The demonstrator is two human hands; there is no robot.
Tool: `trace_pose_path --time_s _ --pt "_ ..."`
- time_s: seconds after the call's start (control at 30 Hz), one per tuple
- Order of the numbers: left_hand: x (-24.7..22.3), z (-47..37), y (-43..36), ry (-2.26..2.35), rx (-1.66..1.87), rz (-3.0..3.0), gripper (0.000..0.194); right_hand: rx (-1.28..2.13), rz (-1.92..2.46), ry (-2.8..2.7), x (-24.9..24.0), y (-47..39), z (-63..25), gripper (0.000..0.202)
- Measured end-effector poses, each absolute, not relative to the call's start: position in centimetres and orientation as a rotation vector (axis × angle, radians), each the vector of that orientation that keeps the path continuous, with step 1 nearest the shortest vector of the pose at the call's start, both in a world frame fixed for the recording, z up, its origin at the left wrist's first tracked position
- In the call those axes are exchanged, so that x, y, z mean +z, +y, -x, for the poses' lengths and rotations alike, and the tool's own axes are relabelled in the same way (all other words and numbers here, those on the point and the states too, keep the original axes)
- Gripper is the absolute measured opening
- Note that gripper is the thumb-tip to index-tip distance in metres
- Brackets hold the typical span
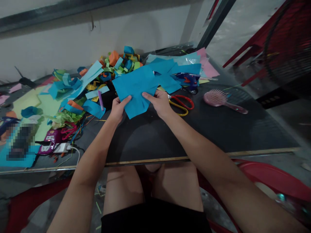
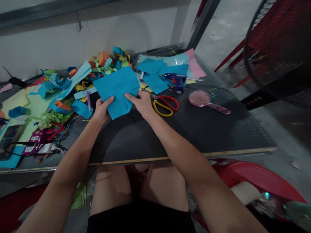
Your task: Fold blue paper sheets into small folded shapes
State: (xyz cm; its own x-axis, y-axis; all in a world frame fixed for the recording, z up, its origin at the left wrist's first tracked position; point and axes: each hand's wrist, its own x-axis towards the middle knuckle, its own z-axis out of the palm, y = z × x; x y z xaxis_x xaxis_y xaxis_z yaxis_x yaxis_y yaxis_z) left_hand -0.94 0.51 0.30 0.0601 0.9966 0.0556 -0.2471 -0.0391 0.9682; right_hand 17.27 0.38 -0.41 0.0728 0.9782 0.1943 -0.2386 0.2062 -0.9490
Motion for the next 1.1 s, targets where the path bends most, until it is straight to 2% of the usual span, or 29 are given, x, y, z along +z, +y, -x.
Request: trace_pose_path --time_s 0.33,0.87,1.1 --pt "0.1 0.8 0.8 0.934 1.514 -1.031 0.047 1.244 0.862 -1.227 0.5 -0.2 -17.2 0.043" --pt "-0.2 1.1 1.1 0.918 1.502 -1.066 0.051 1.182 0.941 -1.291 0.3 -0.2 -17.4 0.045" --pt "0.0 1.2 1.6 0.929 1.496 -1.139 0.060 0.966 1.012 -1.336 0.2 0.3 -17.9 0.055"
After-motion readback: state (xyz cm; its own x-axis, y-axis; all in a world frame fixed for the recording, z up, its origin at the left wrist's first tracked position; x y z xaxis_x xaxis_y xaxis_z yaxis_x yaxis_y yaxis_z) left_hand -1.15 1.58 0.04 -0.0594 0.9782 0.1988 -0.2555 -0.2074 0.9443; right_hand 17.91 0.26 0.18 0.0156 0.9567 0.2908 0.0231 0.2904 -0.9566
